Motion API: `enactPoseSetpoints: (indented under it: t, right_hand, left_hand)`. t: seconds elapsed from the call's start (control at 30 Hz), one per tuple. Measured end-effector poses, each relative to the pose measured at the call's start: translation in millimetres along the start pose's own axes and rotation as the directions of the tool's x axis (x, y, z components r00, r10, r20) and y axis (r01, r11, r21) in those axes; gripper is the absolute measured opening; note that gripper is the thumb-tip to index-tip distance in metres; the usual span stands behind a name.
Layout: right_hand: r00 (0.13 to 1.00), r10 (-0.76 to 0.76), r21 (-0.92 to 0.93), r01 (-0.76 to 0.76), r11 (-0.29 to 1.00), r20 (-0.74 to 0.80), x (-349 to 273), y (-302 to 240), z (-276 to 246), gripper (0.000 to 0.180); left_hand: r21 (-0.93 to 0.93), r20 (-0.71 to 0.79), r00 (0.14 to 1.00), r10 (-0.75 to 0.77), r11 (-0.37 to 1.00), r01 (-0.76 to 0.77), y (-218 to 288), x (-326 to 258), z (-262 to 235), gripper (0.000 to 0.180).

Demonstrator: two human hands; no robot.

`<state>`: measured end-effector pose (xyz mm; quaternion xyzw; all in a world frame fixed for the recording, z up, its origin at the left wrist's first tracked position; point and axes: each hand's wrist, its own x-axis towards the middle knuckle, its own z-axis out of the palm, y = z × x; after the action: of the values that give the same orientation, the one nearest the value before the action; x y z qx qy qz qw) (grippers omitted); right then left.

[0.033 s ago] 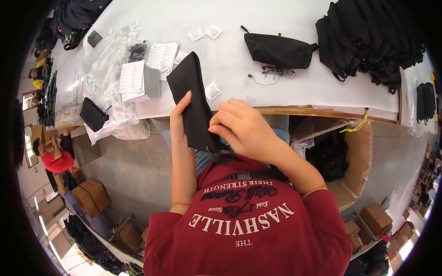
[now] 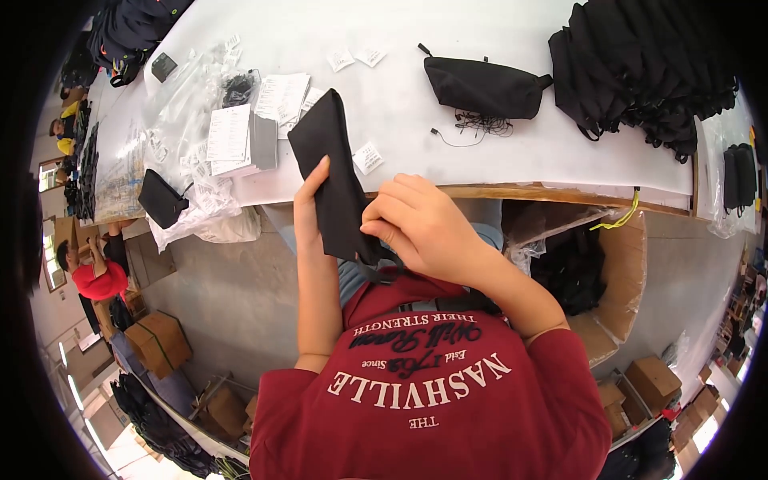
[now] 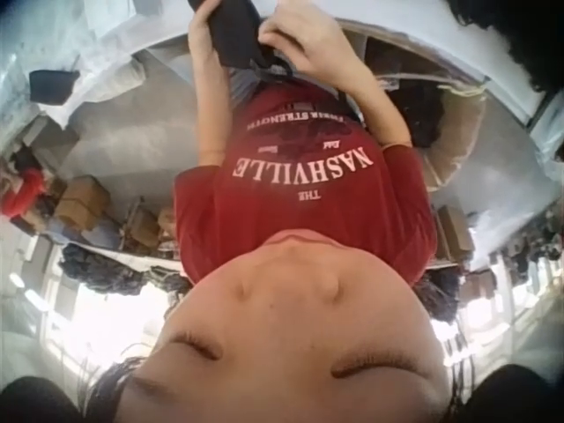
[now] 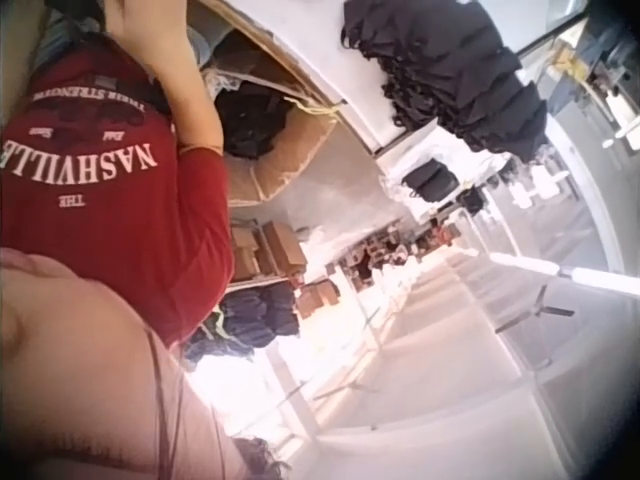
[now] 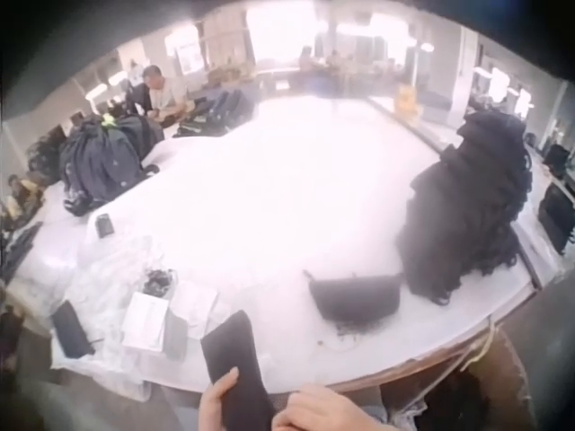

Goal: Insert warranty/instruction cards and packets into black fabric pouches.

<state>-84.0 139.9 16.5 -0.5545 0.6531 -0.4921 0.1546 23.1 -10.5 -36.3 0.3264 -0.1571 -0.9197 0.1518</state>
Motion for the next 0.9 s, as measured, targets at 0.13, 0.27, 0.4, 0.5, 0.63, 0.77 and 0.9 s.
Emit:
enactPoseSetpoints:
  t: [0.13,0.27,0.4,0.5,0.63,0.77,0.9]
  right_hand:
    - [0.999,-0.028,-0.011,0.028,1.000,0.035,-2.7,-4.6,1.0,0.012]
    - [1.000,-0.007,-0.192,0.013,0.981,0.028,1.6,-4.3,-10.8,0.014]
    - [0.992,0.069,-0.424,-0.017,0.906,0.109,4.8,-14.1,-8.5,0.051]
    - [0.978,-0.055,-0.583,0.164,0.796,0.201,-0.3,7.4,4.2,0.063]
    - [0.993,-0.071,-0.295,0.097,0.951,0.096,7.7,17.4,-15.4,0.073]
    - [0.997,0.018,0.073,-0.023,0.997,0.073,8.5,16.1,-36.8,0.062]
    - [0.999,-0.027,0.062,0.028,0.998,-0.019,16.3,13.3,-46.4,0.041]
  left_hand:
    - [-0.106,0.059,0.997,-0.044,0.993,0.050,4.9,-1.9,2.9,0.020]
    - [0.004,0.017,0.997,0.069,0.998,-0.069,6.0,2.5,-8.4,0.022]
    - [0.121,-0.074,0.969,0.237,0.966,-0.227,0.1,-2.6,1.7,0.032]
    - [-0.005,-0.091,0.993,0.078,0.997,-0.079,-4.1,-18.7,16.0,0.033]
    - [0.208,0.175,0.953,0.245,0.937,-0.279,-1.7,-36.7,-3.8,0.043]
    - [0.840,0.361,0.687,0.631,0.100,-0.534,20.2,-32.2,-15.6,0.064]
    - [0.735,0.451,0.767,0.457,0.298,-0.610,33.8,-45.4,-15.0,0.049]
